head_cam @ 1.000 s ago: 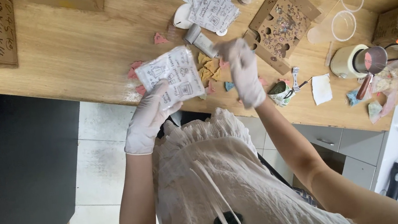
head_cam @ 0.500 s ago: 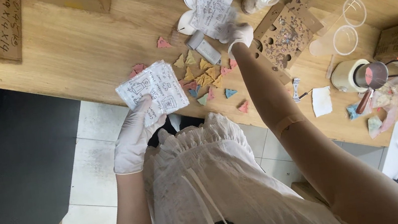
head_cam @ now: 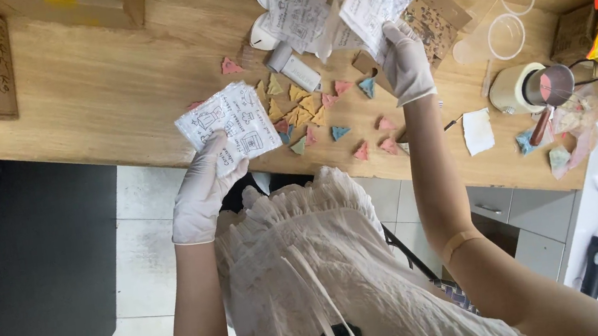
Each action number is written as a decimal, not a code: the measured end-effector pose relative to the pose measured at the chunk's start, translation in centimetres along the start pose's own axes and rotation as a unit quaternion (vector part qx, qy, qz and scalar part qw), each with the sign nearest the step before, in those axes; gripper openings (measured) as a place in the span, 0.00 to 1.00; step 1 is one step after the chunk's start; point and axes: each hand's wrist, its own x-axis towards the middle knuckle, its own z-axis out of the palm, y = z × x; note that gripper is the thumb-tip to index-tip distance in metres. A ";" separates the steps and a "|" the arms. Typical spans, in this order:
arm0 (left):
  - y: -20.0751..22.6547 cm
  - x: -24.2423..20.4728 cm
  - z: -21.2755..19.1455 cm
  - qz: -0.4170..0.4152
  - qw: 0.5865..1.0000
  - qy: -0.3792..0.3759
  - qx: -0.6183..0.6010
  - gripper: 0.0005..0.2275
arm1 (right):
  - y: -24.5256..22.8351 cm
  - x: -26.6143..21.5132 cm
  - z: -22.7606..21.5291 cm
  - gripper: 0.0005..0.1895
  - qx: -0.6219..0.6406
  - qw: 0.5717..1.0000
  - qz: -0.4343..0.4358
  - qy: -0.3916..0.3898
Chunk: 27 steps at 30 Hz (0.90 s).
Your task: Organizing and sorting small illustrated paper tags and wax pieces on a workbench.
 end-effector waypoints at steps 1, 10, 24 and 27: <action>0.1 0.3 0.2 0.003 1.000 0.000 0.003 0.12 | -0.6 -0.6 -0.7 0.11 0.024 0.997 0.009 -0.072; -0.2 3.0 2.1 -0.030 0.998 -0.057 0.011 0.12 | -3.7 -11.2 1.8 0.20 0.215 0.942 0.153 -0.207; -1.2 2.0 6.7 -0.053 0.990 -0.126 0.041 0.11 | -0.6 -18.8 5.0 0.30 -0.282 0.876 -0.287 -0.265; -1.6 1.5 7.8 -0.056 0.985 -0.157 0.033 0.12 | 0.9 -18.4 4.9 0.30 -0.026 0.968 -0.098 -0.228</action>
